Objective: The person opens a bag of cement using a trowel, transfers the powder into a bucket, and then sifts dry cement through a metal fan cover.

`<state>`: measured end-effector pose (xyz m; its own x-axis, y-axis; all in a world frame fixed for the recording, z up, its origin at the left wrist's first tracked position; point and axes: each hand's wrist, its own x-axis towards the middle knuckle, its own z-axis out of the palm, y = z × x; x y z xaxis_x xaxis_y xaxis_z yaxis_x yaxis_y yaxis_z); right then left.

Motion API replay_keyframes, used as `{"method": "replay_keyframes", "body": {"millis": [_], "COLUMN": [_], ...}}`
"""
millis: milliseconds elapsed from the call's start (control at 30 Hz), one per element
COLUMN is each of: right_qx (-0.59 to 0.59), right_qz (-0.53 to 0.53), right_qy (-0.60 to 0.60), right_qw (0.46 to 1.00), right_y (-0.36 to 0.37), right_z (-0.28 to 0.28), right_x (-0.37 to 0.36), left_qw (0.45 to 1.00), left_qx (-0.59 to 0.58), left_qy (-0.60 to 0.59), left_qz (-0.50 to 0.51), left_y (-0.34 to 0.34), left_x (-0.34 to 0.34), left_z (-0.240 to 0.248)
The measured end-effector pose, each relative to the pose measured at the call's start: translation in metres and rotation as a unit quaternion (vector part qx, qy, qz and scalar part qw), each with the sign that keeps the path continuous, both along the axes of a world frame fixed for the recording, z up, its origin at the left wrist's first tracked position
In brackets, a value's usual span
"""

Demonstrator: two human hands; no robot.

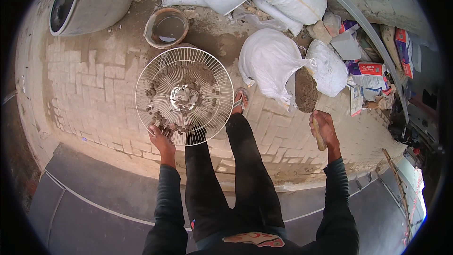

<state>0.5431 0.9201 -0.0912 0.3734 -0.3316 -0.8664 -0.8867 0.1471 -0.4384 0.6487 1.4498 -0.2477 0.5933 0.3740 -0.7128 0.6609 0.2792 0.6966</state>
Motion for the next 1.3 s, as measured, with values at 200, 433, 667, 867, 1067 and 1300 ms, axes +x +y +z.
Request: {"method": "replay_keyframes", "body": {"millis": [200,433,667,867,1067,1300], "right_qx": [-0.042,0.065,-0.022,-0.213,-0.299,-0.346], "right_qz": [0.062,0.185,0.334,0.413,0.391,0.398], "right_qy": [-0.007,-0.049,-0.134,-0.201,-0.222,-0.254], "right_qw": [0.997,0.979,0.933,0.863,0.842,0.811], "right_y": [0.03,0.136,0.244,0.304,0.313,0.288], "right_z": [0.068,0.019,-0.098,-0.112,-0.103,-0.1], "right_x": [-0.006,0.055,0.114,0.124,0.131,0.147], "left_qw": [0.999,0.997,0.998,0.992,0.992,0.998], "left_qx": [-0.036,-0.075,-0.045,0.024,0.077,0.033], "left_qy": [0.007,-0.009,-0.03,-0.126,-0.091,-0.054], "left_qz": [0.009,0.0,-0.014,-0.005,-0.039,-0.016], "left_y": [-0.04,-0.03,-0.011,0.01,0.017,0.007], "left_x": [0.004,0.017,0.044,0.053,0.062,0.08], "left_z": [-0.023,-0.024,-0.024,-0.047,-0.037,-0.007]}}
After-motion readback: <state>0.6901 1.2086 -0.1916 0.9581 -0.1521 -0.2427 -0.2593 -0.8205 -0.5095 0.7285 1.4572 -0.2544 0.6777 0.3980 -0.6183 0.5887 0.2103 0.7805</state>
